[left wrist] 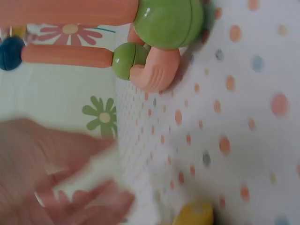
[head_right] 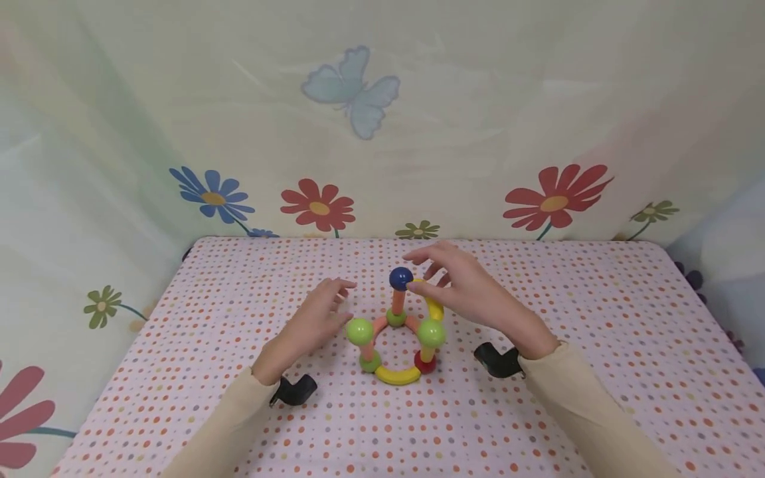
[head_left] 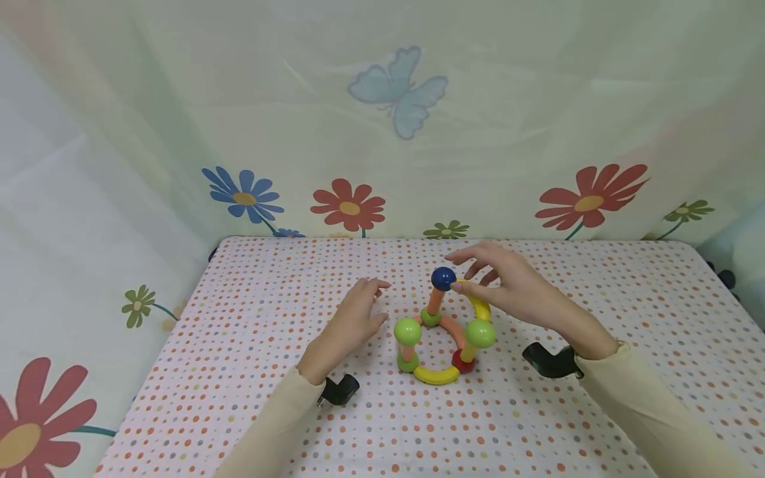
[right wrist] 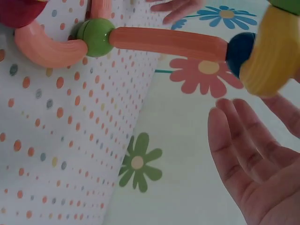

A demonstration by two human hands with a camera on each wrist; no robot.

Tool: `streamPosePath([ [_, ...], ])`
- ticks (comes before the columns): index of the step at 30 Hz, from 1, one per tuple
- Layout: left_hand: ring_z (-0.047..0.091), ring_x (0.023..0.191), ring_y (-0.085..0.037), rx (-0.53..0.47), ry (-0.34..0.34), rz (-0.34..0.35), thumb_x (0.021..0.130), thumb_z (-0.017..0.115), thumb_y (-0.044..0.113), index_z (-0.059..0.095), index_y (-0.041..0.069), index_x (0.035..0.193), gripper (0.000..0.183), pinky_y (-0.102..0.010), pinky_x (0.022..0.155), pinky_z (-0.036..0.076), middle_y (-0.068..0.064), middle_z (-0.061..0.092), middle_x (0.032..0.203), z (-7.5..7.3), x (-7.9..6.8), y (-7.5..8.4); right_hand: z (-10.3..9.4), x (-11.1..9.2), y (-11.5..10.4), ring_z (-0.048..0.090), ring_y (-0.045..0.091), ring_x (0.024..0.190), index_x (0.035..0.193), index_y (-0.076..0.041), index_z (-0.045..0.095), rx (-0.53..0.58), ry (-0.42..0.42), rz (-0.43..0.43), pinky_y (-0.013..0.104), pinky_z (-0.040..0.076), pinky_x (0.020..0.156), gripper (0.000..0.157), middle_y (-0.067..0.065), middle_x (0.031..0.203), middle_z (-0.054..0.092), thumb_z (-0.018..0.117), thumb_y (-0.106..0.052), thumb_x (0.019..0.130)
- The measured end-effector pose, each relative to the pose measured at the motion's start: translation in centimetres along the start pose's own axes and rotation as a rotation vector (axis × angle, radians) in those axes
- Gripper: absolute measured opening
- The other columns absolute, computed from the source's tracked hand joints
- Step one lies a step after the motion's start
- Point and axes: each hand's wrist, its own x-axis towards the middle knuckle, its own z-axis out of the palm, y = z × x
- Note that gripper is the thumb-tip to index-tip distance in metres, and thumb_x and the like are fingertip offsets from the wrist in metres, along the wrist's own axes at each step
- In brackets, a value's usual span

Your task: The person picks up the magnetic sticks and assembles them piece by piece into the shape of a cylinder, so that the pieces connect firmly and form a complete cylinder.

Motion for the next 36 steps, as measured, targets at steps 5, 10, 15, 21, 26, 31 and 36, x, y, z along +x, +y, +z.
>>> streamPosePath([
  [5, 0.053, 0.107, -0.033, 0.173, 0.08, -0.145, 0.092, 0.071, -0.006, 0.058, -0.007, 0.135, 0.045, -0.042, 0.083, 0.053, -0.022, 0.054, 0.119, 0.0, -1.4, 0.3, 0.8, 0.6, -0.2, 0.066, 0.025, 0.1, 0.13, -0.002, 0.067, -0.02, -0.025, -0.035, 0.044, 0.057, 0.086, 0.042, 0.013, 0.126, 0.067, 0.082, -0.007, 0.091],
  [10, 0.055, 0.091, -0.031, 0.271, 0.101, -0.181, 0.089, 0.066, -0.014, 0.062, -0.011, 0.126, 0.037, -0.036, 0.069, 0.053, -0.022, 0.057, 0.108, 0.1, -2.0, 0.1, 1.3, 1.2, -0.5, 0.066, 0.023, 0.098, 0.125, -0.003, 0.07, -0.03, -0.027, -0.061, 0.046, 0.057, 0.086, 0.039, 0.009, 0.12, 0.069, 0.083, -0.006, 0.089],
  [15, 0.061, 0.088, -0.03, 0.31, 0.094, -0.185, 0.09, 0.067, -0.013, 0.063, -0.011, 0.119, 0.029, -0.038, 0.074, 0.057, -0.021, 0.059, 0.105, 0.6, -2.1, 0.1, 1.6, 1.5, -0.6, 0.067, 0.023, 0.097, 0.124, -0.004, 0.07, -0.021, -0.025, -0.06, 0.047, 0.057, 0.087, 0.038, 0.009, 0.118, 0.068, 0.084, -0.005, 0.089],
  [21, 0.062, 0.085, -0.029, 0.327, 0.108, -0.152, 0.089, 0.074, -0.007, 0.066, -0.01, 0.106, 0.018, -0.04, 0.077, 0.058, -0.019, 0.062, 0.096, 0.9, -1.9, -0.2, 1.8, 1.6, -0.7, 0.066, 0.025, 0.098, 0.124, -0.004, 0.07, -0.017, -0.031, -0.039, 0.047, 0.057, 0.087, 0.038, 0.009, 0.117, 0.068, 0.084, -0.005, 0.089],
  [26, 0.059, 0.083, -0.025, 0.236, 0.084, -0.169, 0.09, 0.071, -0.006, 0.065, -0.008, 0.104, 0.016, -0.039, 0.076, 0.057, -0.016, 0.06, 0.093, 0.8, -1.5, -0.6, 2.0, 1.5, -0.6, 0.066, 0.025, 0.097, 0.124, -0.003, 0.07, -0.012, -0.016, -0.049, 0.047, 0.057, 0.086, 0.038, 0.01, 0.116, 0.067, 0.084, -0.005, 0.088],
  [31, 0.061, 0.074, -0.021, 0.122, 0.065, -0.18, 0.095, 0.071, -0.002, 0.061, -0.007, 0.109, 0.018, -0.033, 0.066, 0.057, -0.02, 0.066, 0.094, 0.1, -1.0, -0.5, 2.1, 1.5, -0.4, 0.067, 0.025, 0.097, 0.124, -0.004, 0.071, -0.006, -0.007, -0.045, 0.046, 0.057, 0.085, 0.039, 0.011, 0.117, 0.065, 0.085, -0.003, 0.087],
  [36, 0.064, 0.067, -0.016, -0.058, 0.035, -0.244, 0.096, 0.075, 0.008, 0.065, -0.001, 0.115, 0.023, -0.026, 0.058, 0.052, -0.014, 0.07, 0.096, -1.7, 0.1, 0.6, 2.1, 1.6, -0.2, 0.067, 0.025, 0.097, 0.123, -0.003, 0.071, 0.005, -0.003, -0.053, 0.045, 0.058, 0.085, 0.04, 0.012, 0.118, 0.064, 0.085, -0.001, 0.086],
])
